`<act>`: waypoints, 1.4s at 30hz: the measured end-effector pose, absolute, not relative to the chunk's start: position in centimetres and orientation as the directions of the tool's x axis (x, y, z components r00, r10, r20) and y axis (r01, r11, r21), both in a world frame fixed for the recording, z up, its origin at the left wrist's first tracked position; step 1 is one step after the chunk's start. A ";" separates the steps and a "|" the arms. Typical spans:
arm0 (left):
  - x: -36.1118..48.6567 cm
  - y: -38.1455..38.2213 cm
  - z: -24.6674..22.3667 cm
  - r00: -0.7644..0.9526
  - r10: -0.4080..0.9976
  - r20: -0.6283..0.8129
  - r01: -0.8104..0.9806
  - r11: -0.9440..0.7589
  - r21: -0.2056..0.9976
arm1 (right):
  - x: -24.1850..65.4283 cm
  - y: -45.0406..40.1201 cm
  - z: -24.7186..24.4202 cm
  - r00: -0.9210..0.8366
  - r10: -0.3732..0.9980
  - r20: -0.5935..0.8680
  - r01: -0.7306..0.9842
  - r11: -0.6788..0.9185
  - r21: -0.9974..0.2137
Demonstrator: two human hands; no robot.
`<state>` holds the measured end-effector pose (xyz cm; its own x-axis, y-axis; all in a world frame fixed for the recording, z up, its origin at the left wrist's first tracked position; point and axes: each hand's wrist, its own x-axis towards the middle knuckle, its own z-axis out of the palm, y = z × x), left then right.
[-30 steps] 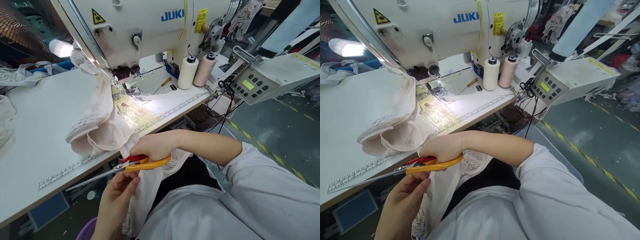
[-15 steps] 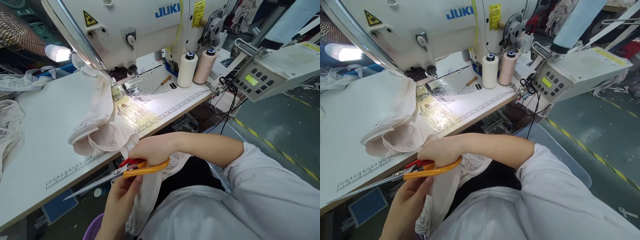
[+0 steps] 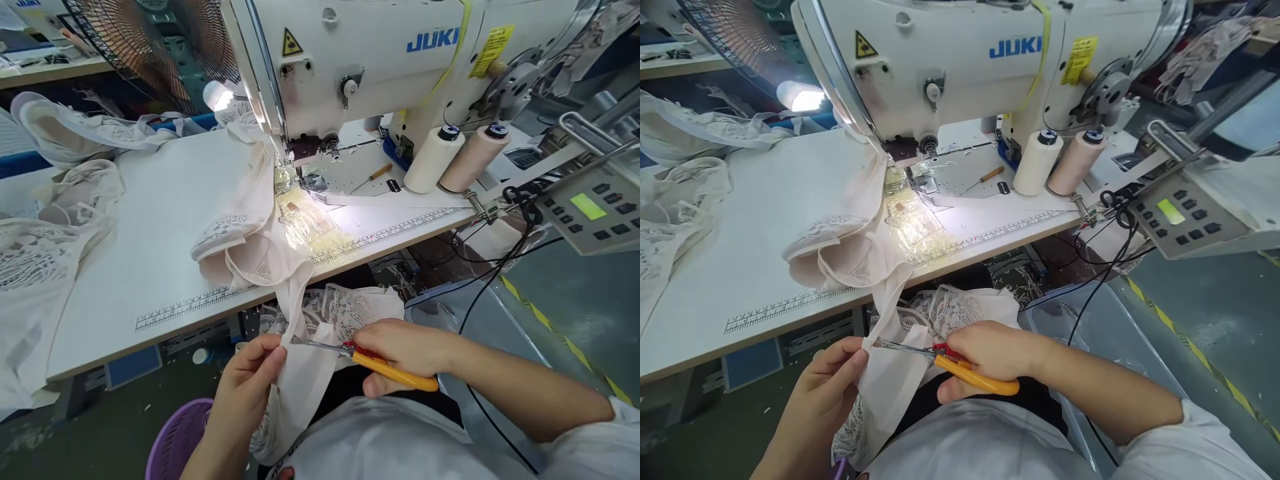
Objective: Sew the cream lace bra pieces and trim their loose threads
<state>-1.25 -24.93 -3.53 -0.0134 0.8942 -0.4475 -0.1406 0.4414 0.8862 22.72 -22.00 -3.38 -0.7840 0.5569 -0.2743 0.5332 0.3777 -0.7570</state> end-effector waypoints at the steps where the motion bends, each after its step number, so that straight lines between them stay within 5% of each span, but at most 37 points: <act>1: -1.2 -24.9 -3.6 -0.007 0.895 -0.447 -0.150 0.441 0.885 | 22.7 -22.1 -3.6 -0.776 0.557 -0.296 0.553 0.374 -0.744; 30: -0.7 -24.7 -3.3 0.011 0.907 -0.420 -0.051 0.420 0.906 | 19.8 -22.2 -3.3 -0.653 0.649 -0.390 0.685 0.287 -0.670; 36: -1.4 -24.9 -3.6 -0.025 0.968 -0.248 0.174 0.249 0.953 | 20.4 -22.3 -4.6 -0.541 0.823 -0.173 0.595 0.229 -0.771; 42: -0.5 -26.1 -3.6 0.002 1.000 -0.007 0.464 0.005 0.886 | 20.3 -21.7 -2.5 -0.416 0.898 0.142 0.259 0.267 -0.928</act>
